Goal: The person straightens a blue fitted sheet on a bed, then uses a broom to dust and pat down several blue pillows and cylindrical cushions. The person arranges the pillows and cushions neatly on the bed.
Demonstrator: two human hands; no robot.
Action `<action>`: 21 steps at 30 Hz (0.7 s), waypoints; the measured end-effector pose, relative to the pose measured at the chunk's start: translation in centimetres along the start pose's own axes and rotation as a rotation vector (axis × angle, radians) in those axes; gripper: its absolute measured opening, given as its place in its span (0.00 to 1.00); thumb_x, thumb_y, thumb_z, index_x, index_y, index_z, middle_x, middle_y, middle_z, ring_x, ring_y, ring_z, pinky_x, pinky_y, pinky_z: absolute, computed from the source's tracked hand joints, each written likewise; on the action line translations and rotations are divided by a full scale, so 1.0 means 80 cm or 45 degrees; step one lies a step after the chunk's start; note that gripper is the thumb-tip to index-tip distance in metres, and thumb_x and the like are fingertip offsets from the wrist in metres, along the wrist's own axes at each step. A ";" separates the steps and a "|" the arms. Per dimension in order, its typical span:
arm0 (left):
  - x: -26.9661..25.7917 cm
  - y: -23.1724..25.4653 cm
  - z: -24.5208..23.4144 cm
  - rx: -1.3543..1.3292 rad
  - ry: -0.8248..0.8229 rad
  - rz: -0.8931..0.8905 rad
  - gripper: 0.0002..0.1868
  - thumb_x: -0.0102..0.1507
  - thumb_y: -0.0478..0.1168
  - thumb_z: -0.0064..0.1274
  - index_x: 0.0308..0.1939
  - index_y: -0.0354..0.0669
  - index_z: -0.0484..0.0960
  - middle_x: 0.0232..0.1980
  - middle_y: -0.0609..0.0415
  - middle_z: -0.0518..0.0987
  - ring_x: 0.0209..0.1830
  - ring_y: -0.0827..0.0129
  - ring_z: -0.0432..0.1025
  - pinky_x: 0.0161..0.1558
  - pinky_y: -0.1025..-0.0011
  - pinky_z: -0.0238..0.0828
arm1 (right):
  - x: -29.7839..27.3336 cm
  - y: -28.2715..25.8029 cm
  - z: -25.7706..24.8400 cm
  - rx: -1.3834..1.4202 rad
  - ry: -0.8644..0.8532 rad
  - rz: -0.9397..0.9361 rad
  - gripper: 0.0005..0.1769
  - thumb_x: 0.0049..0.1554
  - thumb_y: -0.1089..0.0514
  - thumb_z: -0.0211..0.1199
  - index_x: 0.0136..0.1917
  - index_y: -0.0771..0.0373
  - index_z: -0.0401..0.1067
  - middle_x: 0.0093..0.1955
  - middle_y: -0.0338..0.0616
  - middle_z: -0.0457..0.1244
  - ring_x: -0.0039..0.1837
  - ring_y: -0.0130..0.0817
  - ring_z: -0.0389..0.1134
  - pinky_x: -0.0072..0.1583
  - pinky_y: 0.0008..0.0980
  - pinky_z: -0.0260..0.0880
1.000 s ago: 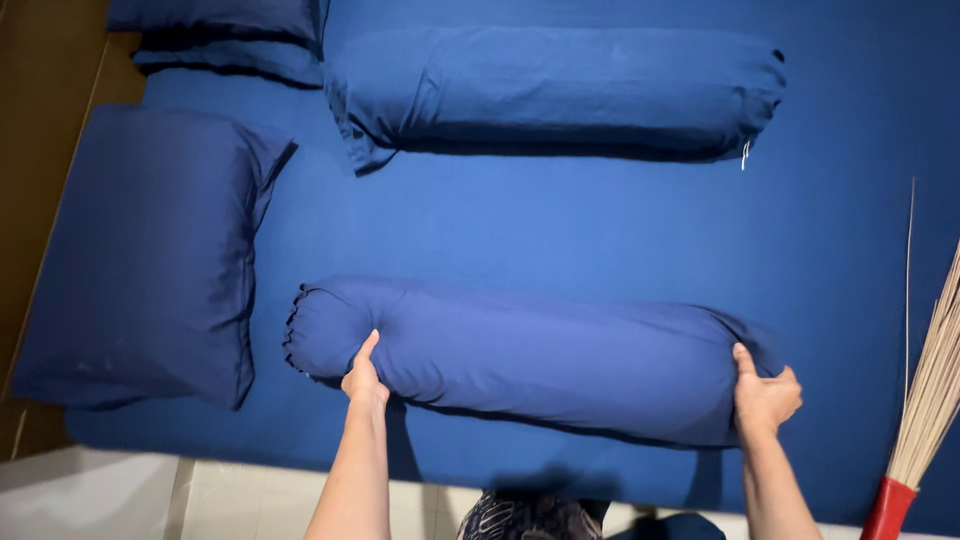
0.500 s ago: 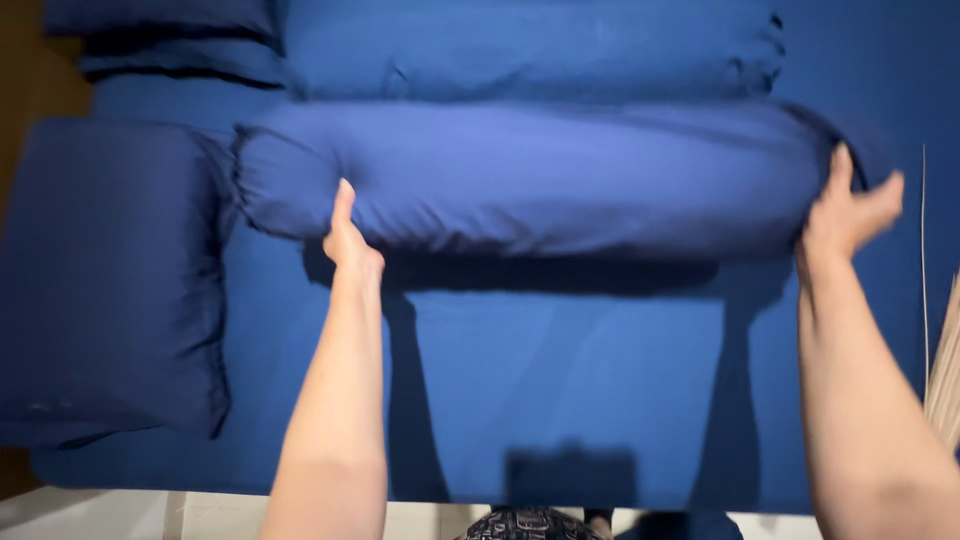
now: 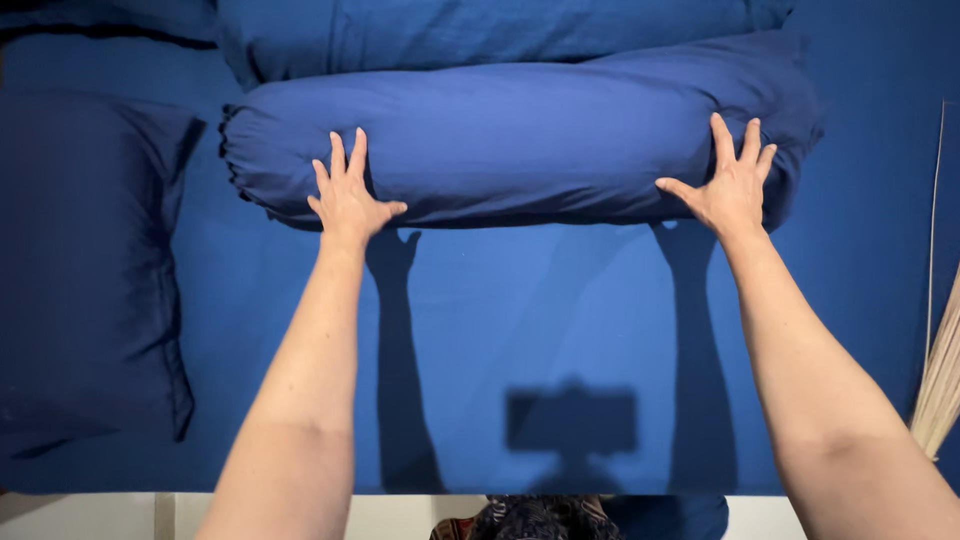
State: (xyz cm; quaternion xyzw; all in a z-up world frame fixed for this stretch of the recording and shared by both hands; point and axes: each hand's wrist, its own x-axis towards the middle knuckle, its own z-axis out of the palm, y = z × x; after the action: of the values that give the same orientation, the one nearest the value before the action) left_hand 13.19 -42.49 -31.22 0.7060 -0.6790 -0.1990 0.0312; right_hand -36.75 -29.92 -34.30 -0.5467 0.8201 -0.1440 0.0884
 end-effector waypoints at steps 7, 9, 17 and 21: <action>0.026 0.008 0.003 0.078 -0.272 -0.142 0.74 0.38 0.52 0.81 0.81 0.75 0.46 0.86 0.61 0.39 0.83 0.40 0.39 0.69 0.26 0.50 | 0.002 0.014 0.020 -0.034 -0.156 0.079 0.65 0.37 0.27 0.77 0.82 0.45 0.55 0.83 0.66 0.43 0.79 0.75 0.45 0.72 0.66 0.53; 0.029 0.010 0.003 0.106 -0.323 -0.164 0.75 0.38 0.53 0.81 0.81 0.75 0.45 0.86 0.62 0.38 0.83 0.41 0.38 0.69 0.26 0.48 | 0.005 0.017 0.025 0.010 -0.214 0.080 0.66 0.37 0.28 0.77 0.82 0.44 0.54 0.84 0.66 0.42 0.79 0.75 0.44 0.72 0.65 0.53; 0.010 0.034 -0.007 0.182 -0.278 -0.242 0.74 0.43 0.51 0.78 0.81 0.73 0.38 0.85 0.56 0.31 0.82 0.37 0.32 0.71 0.24 0.29 | -0.005 0.058 -0.008 0.640 -0.272 0.093 0.47 0.49 0.40 0.75 0.78 0.44 0.63 0.85 0.56 0.40 0.84 0.57 0.36 0.75 0.52 0.46; -0.082 0.052 0.042 -0.021 0.422 0.198 0.58 0.58 0.50 0.68 0.85 0.53 0.48 0.86 0.40 0.38 0.83 0.29 0.36 0.69 0.20 0.32 | -0.128 0.100 -0.023 0.480 0.240 -0.065 0.30 0.63 0.45 0.67 0.75 0.56 0.68 0.81 0.56 0.58 0.82 0.54 0.59 0.79 0.47 0.58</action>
State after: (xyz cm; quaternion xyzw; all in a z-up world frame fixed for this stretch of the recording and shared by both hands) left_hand 8.21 -35.70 -31.44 0.6743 -0.7153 -0.0826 0.1637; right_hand -40.32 -17.34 -35.32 -0.5252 0.7692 -0.3473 0.1083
